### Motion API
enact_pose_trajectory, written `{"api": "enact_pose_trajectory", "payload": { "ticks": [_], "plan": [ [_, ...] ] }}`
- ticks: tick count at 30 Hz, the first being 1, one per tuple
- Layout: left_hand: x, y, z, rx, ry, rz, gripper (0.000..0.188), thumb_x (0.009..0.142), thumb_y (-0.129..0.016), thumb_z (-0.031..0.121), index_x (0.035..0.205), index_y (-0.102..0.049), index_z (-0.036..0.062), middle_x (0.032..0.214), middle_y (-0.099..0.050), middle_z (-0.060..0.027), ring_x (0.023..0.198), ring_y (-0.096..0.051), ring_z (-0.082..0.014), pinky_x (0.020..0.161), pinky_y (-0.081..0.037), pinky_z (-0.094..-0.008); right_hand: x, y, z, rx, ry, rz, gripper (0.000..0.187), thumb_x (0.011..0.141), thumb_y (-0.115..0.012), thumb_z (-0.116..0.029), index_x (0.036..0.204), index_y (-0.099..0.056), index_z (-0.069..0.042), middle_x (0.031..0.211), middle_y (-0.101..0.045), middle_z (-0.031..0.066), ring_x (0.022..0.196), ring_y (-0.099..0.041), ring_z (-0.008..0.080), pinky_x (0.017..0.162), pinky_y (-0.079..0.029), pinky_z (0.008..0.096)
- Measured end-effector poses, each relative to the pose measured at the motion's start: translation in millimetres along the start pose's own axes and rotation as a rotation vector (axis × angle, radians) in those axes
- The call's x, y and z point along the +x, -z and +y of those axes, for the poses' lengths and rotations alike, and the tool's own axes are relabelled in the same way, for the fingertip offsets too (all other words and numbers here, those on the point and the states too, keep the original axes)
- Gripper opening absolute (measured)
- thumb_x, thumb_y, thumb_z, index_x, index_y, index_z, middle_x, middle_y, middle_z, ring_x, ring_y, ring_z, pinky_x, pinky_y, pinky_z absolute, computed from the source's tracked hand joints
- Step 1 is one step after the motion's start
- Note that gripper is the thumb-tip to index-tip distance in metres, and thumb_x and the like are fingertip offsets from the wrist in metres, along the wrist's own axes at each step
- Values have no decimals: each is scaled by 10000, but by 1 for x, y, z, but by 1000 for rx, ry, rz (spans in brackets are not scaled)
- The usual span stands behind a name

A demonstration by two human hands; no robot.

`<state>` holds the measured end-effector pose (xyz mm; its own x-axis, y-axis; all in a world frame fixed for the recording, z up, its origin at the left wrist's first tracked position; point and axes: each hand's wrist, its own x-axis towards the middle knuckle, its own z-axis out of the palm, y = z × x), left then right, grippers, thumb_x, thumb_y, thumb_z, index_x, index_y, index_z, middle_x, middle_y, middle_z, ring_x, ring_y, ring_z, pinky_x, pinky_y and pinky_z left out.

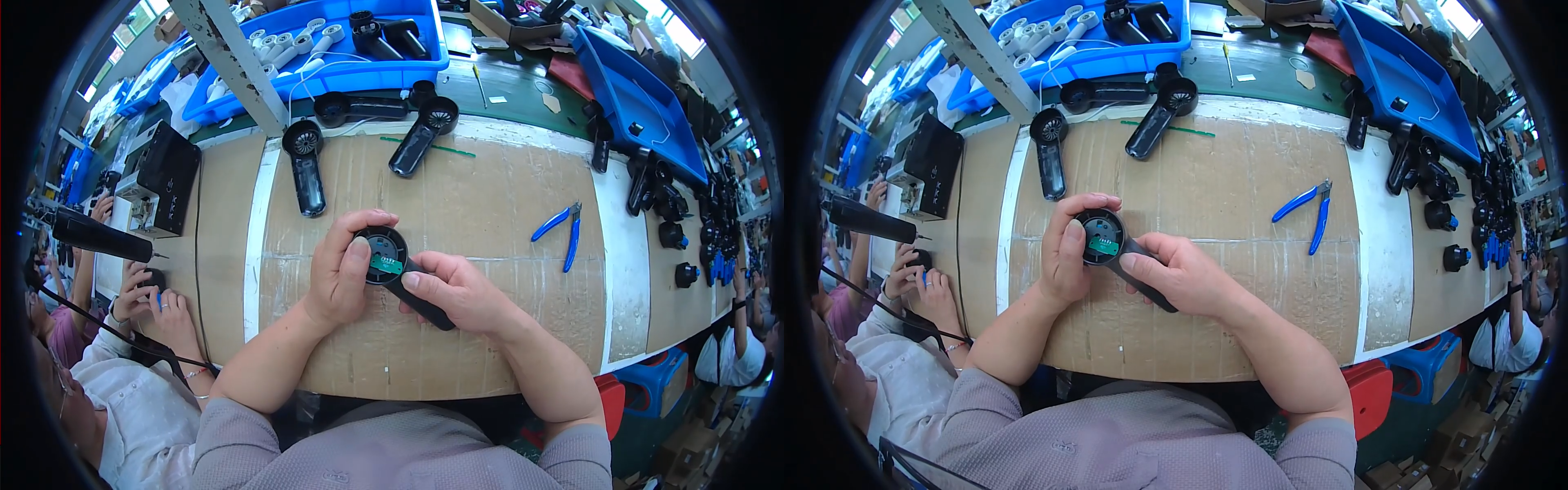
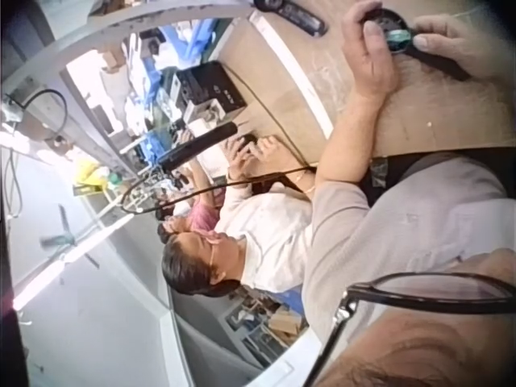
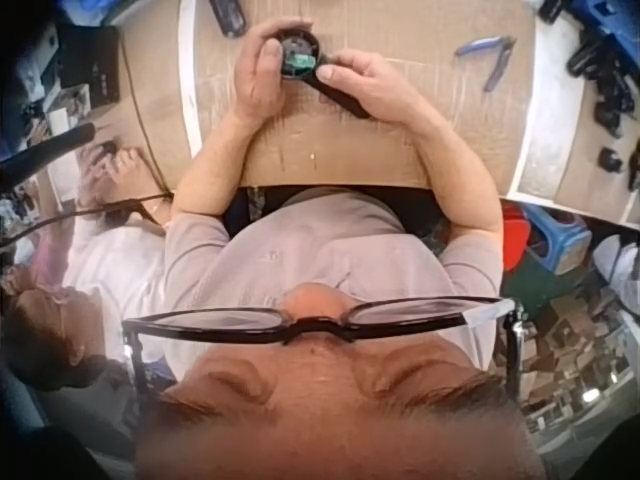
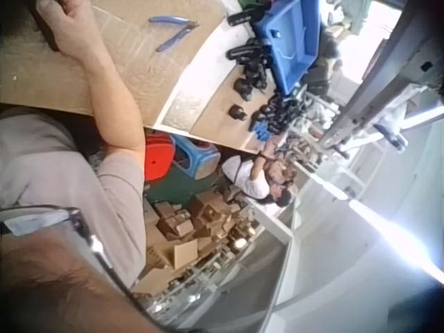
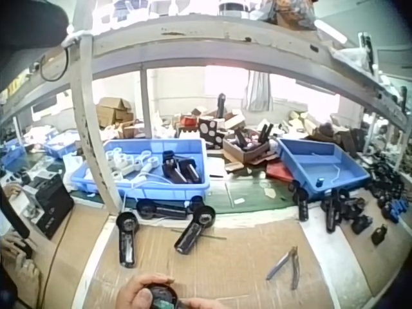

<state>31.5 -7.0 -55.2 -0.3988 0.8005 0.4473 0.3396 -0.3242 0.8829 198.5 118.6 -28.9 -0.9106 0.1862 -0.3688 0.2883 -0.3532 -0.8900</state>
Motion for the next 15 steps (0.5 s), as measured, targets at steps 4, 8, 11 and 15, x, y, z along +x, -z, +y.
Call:
{"api": "enact_pose_trajectory", "payload": {
  "ticks": [4, 8, 11, 15],
  "plan": [
    [0, -1, 2, -21, 37, 1, 362, 1022, -393, 144, 1320, -551, 12, 1263, -628, -163, 1044, -616, -242, 946, -499, -334, 1, 3, 2, 37, -12, -9, 243, 986, -551, -126, 1188, -618, -9, 874, -714, 89, 708, -614, 107, 649, -490, 203],
    [0, -1, 1, -26, 44, 6, 361, 1024, -390, 148, 1318, -551, 13, 1262, -628, -163, 1041, -616, -242, 945, -499, -335, 1, 4, 3, 55, -17, -17, 263, 965, -550, -116, 1198, -611, -9, 882, -715, 91, 714, -616, 112, 654, -492, 205],
    [0, -1, -1, -26, 39, 11, 360, 1026, -389, 151, 1315, -551, 13, 1262, -627, -163, 1039, -615, -242, 945, -499, -336, 1, 5, 3, 62, -19, -22, 279, 950, -545, -108, 1203, -607, -9, 886, -715, 93, 719, -617, 116, 658, -493, 207],
    [0, -1, -2, -13, 39, 11, 357, 1027, -389, 155, 1311, -550, 13, 1264, -626, -163, 1038, -615, -243, 946, -499, -337, 2, 5, 3, 49, -12, -33, 301, 931, -525, -85, 1210, -605, -5, 883, -715, 97, 725, -619, 124, 666, -496, 210]
  ]
}}
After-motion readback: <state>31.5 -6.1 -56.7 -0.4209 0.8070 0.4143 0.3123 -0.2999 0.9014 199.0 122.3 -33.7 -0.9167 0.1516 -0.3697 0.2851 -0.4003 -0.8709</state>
